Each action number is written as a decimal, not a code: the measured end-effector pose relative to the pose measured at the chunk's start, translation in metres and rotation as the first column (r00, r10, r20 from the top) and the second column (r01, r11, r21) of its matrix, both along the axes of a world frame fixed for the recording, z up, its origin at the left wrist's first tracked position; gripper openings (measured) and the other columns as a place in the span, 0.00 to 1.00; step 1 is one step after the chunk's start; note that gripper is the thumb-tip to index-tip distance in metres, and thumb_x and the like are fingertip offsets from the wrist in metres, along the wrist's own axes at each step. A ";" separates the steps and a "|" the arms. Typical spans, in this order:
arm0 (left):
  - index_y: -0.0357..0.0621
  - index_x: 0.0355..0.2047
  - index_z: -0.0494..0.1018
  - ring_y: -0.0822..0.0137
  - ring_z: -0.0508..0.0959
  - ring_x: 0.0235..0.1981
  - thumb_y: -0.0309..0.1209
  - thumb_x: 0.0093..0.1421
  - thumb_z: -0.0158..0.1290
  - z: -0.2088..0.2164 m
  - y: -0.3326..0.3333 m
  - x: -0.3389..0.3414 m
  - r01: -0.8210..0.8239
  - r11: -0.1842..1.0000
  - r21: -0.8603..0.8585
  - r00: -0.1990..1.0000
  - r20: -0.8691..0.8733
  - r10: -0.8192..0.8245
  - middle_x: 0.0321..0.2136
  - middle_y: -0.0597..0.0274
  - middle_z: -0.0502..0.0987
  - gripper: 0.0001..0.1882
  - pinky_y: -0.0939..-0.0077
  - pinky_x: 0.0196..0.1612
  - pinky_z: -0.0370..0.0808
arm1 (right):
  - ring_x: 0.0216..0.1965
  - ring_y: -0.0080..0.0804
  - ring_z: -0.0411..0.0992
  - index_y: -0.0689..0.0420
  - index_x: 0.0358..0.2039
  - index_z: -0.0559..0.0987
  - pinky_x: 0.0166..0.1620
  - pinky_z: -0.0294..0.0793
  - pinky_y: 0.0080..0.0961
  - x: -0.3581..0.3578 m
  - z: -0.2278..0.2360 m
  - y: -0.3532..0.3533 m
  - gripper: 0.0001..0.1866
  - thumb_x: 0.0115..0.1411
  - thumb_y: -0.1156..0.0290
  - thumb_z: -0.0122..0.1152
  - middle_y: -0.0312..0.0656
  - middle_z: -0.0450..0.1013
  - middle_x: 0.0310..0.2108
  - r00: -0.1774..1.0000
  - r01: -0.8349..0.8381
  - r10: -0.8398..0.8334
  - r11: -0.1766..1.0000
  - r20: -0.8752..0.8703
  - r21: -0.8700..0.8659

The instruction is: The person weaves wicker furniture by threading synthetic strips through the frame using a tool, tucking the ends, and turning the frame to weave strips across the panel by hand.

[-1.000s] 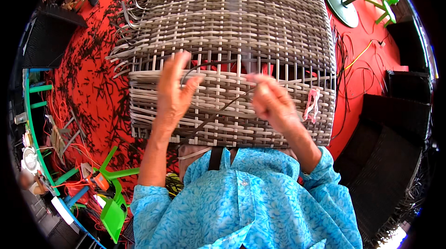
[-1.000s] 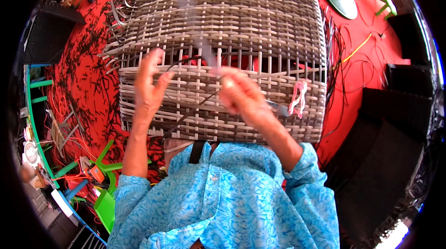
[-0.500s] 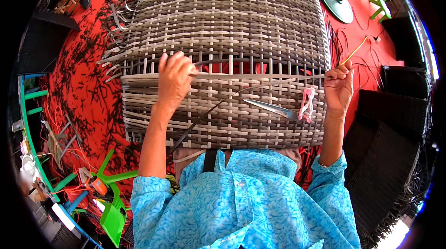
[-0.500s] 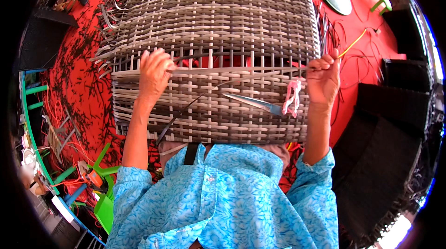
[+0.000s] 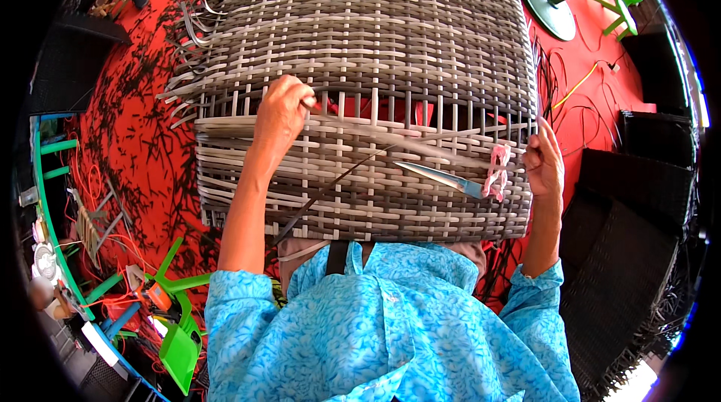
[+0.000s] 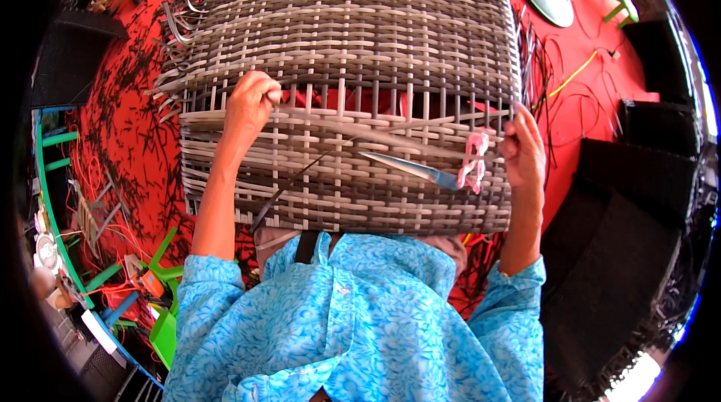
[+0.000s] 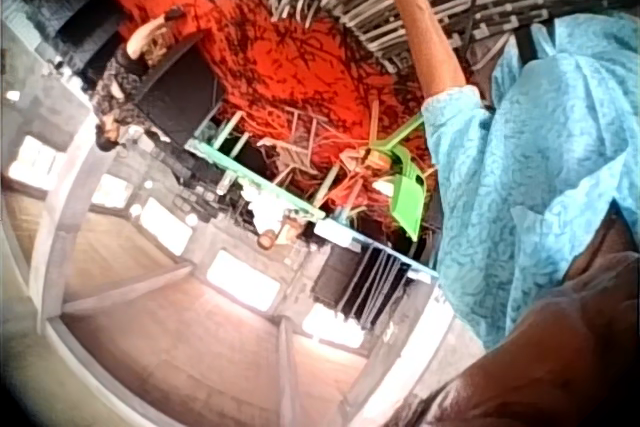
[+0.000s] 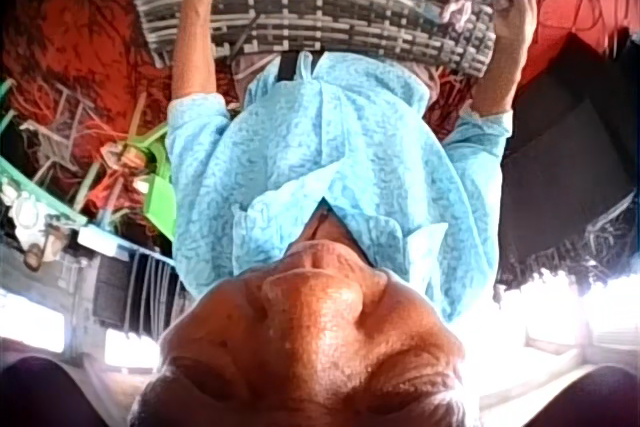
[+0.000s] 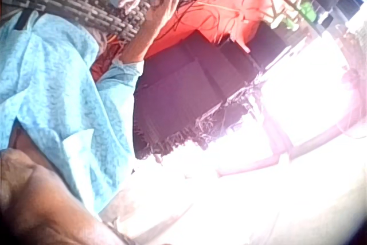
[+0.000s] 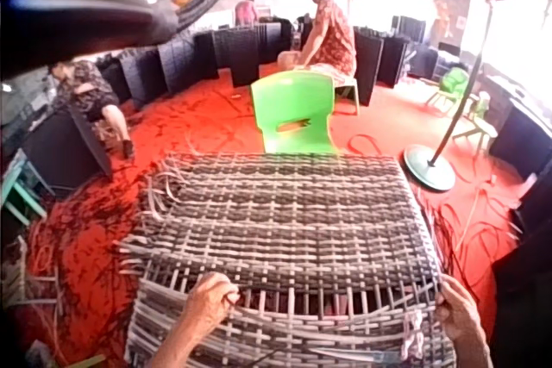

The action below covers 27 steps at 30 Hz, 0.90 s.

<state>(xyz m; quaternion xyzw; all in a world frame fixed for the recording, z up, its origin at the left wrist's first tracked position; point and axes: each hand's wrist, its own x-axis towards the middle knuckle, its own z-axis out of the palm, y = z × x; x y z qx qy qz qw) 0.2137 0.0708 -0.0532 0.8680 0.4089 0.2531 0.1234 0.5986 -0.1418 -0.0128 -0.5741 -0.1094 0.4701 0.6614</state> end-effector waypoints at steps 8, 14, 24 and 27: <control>0.40 0.36 0.74 0.55 0.69 0.46 0.15 0.41 0.44 0.025 -0.065 -0.007 0.408 0.890 -0.205 0.911 0.028 -0.412 0.41 0.54 0.69 0.19 0.66 0.50 0.66 | 0.19 0.17 0.61 0.60 0.30 0.77 0.23 0.62 0.18 -0.102 0.024 0.111 0.11 0.55 0.65 0.55 0.33 0.66 0.17 0.308 -0.500 0.581 0.772 0.753 -0.391; 0.40 0.36 0.74 0.57 0.75 0.36 0.17 0.47 0.43 0.012 -0.046 -0.009 0.368 0.819 -0.439 0.910 0.353 -0.219 0.31 0.54 0.75 0.16 0.70 0.39 0.72 | 0.21 0.36 0.72 0.57 0.25 0.78 0.30 0.70 0.30 -0.159 0.001 0.161 0.12 0.50 0.62 0.51 0.44 0.73 0.18 0.074 -0.418 0.680 0.685 0.730 -0.596; 0.40 0.37 0.73 0.61 0.78 0.26 0.30 0.57 0.45 -0.018 0.001 0.005 -0.010 0.869 -0.495 0.999 -0.046 -0.015 0.27 0.57 0.78 0.11 0.71 0.31 0.72 | 0.23 0.42 0.74 0.52 0.24 0.80 0.32 0.73 0.35 -0.185 -0.028 0.186 0.12 0.48 0.62 0.50 0.46 0.73 0.19 0.003 -0.452 0.752 0.589 0.660 -0.670; 0.42 0.36 0.73 0.55 0.77 0.30 0.30 0.54 0.46 -0.016 0.002 0.016 -0.030 0.840 -0.541 0.986 -0.153 -0.064 0.27 0.53 0.77 0.11 0.65 0.33 0.71 | 0.20 0.34 0.71 0.57 0.28 0.79 0.29 0.70 0.30 -0.180 -0.037 0.183 0.12 0.49 0.63 0.54 0.44 0.73 0.19 0.076 -0.513 0.809 0.533 0.583 -0.673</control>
